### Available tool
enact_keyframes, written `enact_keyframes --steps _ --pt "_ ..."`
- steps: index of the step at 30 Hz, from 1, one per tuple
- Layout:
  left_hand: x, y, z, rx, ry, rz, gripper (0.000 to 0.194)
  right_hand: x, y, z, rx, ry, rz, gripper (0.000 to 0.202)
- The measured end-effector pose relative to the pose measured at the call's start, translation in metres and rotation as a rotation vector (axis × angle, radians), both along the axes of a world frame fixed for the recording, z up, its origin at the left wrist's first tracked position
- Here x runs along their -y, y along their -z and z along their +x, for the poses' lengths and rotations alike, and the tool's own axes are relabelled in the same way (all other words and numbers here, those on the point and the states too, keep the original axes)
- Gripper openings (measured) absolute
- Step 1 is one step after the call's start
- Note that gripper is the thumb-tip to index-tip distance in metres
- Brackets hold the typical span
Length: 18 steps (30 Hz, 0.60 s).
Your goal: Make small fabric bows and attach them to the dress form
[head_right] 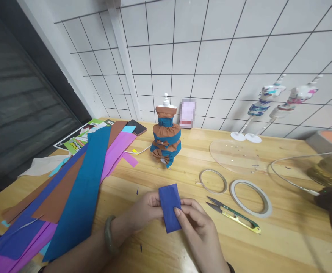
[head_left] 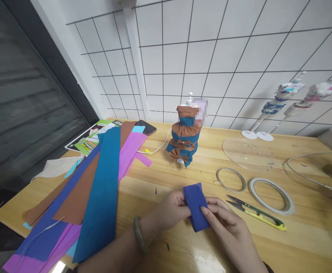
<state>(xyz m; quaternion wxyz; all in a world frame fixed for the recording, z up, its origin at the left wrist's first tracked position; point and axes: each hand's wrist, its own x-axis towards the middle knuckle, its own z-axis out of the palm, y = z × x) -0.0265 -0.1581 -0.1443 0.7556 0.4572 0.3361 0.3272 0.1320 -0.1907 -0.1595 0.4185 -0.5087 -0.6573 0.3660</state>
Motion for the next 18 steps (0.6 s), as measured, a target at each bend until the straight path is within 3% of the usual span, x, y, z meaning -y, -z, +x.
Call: enact_keyframes --steps 7,11,14,18 --pt "0.0 0.001 0.001 -0.002 0.015 -0.01 0.025 0.002 -0.005 -0.003 -0.089 0.082 -0.048 0.021" --pt "-0.001 0.007 0.0 0.02 -0.014 -0.138 0.023 0.002 -0.005 -0.003 -0.113 0.123 -0.041 0.018" --pt "-0.002 0.01 -0.002 0.138 -0.015 -0.264 0.026 0.002 -0.004 -0.002 -0.117 0.128 -0.039 0.017" --pt "-0.001 0.012 -0.001 0.098 -0.039 -0.23 0.039 0.002 -0.001 -0.002 -0.092 0.106 -0.044 0.018"
